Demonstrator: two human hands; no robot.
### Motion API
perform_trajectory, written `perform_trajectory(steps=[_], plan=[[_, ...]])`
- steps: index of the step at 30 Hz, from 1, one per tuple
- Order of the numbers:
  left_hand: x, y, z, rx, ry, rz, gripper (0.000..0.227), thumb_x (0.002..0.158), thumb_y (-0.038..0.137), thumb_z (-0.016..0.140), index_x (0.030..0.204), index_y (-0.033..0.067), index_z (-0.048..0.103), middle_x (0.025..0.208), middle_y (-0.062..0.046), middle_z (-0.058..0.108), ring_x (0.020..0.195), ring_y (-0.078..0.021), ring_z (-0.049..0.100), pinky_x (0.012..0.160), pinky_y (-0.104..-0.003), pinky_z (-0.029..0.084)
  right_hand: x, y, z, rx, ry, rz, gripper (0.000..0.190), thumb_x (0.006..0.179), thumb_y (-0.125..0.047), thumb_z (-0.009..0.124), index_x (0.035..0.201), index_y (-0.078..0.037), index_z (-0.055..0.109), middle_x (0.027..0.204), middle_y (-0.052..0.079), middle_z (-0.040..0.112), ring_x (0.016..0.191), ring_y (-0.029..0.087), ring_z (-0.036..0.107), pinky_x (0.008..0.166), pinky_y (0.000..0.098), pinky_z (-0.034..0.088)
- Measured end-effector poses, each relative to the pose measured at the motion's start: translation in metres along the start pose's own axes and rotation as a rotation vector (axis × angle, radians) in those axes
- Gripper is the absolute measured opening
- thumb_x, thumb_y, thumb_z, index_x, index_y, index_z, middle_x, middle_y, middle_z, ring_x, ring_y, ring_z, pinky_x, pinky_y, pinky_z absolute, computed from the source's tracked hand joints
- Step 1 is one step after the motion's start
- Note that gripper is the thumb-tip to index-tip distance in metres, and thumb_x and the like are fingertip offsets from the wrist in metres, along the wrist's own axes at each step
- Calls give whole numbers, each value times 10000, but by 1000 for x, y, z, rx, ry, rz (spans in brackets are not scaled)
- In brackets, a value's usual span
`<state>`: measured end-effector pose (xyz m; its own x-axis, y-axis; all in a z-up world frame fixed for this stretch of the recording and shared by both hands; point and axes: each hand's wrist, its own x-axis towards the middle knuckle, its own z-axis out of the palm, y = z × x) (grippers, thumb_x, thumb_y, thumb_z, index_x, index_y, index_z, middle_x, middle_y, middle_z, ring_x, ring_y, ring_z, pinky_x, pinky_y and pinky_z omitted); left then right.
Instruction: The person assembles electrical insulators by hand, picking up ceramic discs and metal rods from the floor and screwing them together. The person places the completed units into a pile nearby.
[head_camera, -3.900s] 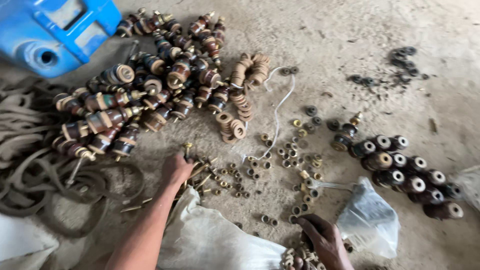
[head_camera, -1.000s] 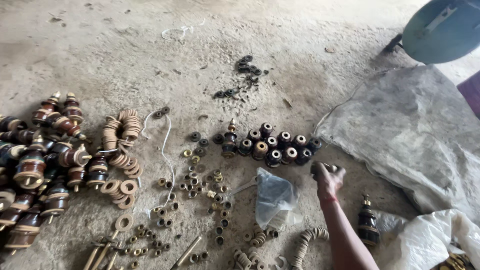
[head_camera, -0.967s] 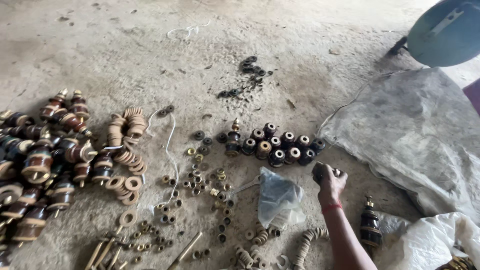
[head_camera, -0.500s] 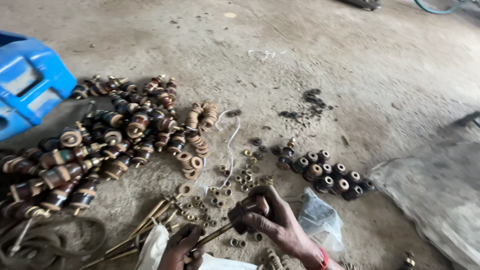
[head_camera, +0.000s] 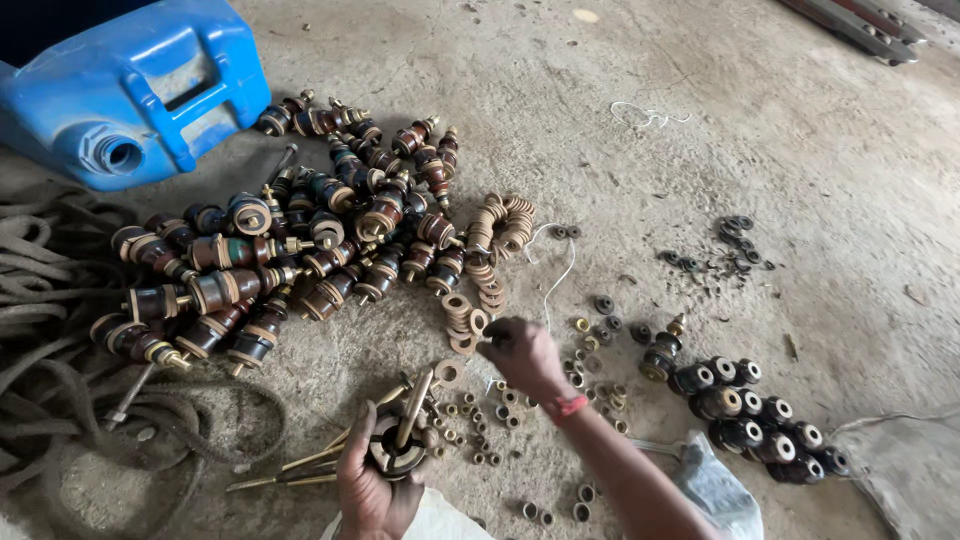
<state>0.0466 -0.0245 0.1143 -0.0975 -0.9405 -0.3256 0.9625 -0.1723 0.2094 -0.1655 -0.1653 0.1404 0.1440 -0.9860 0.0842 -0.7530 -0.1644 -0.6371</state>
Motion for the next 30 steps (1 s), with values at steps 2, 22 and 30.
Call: perform_trajectory(steps=[2, 22, 30], plan=[[6, 2, -5, -62, -25, 15, 410, 891, 444, 676, 979, 43, 690, 815, -159, 724, 723, -289, 722, 396, -279, 500, 12, 41, 53, -156, 63, -8, 489, 755, -247, 846, 1201, -87, 725, 953, 158, 745, 762, 292, 737, 668, 430, 598], [30, -2, -31, -59, 3, 7, 407, 949, 360, 608, 1050, -34, 605, 751, -251, 682, 649, -285, 719, 358, -303, 512, 151, 74, 113, -229, -118, -46, 555, 696, -448, 848, 1050, -36, 736, 952, 191, 748, 862, 334, 731, 779, 464, 593], [25, -1, -16, 9, 67, -9, 379, 918, 368, 642, 994, -4, 651, 773, -218, 697, 588, -231, 685, 373, -286, 456, 100, 54, 68, -268, -298, 252, 486, 800, -447, 757, 1093, -60, 732, 855, 143, 769, 737, 257, 730, 692, 391, 587]])
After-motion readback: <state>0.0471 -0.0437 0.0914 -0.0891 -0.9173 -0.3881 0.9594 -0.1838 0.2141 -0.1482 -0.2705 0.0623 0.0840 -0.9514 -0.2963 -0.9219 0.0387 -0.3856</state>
